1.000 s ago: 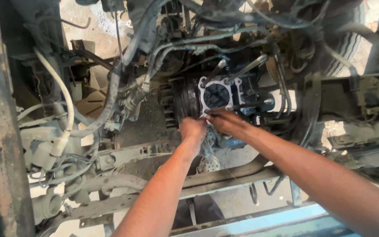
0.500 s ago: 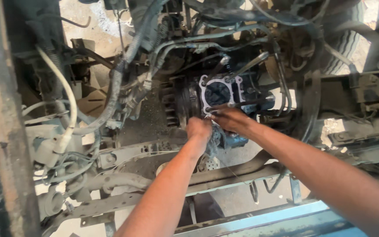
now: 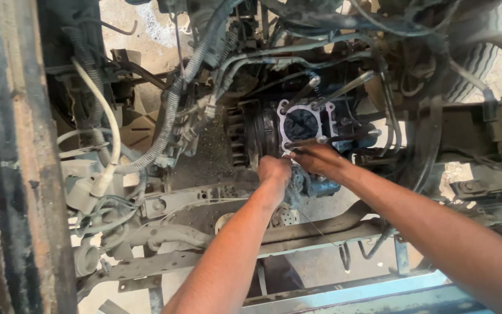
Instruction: The person works underneath a vehicle, using a wrench to tighten bolts on a gasketed engine component. They repeatedly wipe the area with a cloth to clean grease and oil while adjusting the fasteners.
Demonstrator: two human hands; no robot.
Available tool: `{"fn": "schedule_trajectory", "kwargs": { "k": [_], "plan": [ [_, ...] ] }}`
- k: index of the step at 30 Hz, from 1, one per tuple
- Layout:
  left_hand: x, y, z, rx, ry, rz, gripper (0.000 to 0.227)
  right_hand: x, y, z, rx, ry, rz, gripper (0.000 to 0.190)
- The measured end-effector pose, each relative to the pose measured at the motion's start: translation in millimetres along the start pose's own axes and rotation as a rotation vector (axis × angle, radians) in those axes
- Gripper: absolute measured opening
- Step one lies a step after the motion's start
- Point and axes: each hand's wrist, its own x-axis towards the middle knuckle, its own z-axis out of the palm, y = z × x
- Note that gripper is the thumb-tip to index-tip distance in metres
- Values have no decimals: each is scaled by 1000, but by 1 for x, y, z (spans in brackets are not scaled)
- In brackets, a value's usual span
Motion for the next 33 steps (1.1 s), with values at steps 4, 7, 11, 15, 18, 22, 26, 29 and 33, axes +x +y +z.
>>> {"fn": "schedule_trajectory", "kwargs": {
  "k": [4,7,11,15,18,22,26,29,33],
  "plan": [
    [0,-2,-1,29,32,-2,44,-9,-10,-3,5,-76,314,44],
    [7,-3,0,7,25,-17,43,-8,-4,-1,79,13,71,40],
    [15,-9,12,71,49,30,42,-7,1,0,-34,-44,222,39],
    [19,-9,10,28,41,-15,42,5,7,12,-304,-45,333,39],
    [18,-5,5,29,76,-9,42,5,25,16,-311,148,-134,32],
    [3,1,6,23,35,10,41,-22,3,-7,320,-27,276,40],
    [-3,9,-6,-108,-14,-67,41,-7,-27,4,-48,87,269,36],
    [1,3,-3,-77,37,-17,36,-7,-29,2,26,65,290,37],
    [14,4,4,83,0,-37,43,-8,-34,-2,-47,35,541,34]
  ]
}}
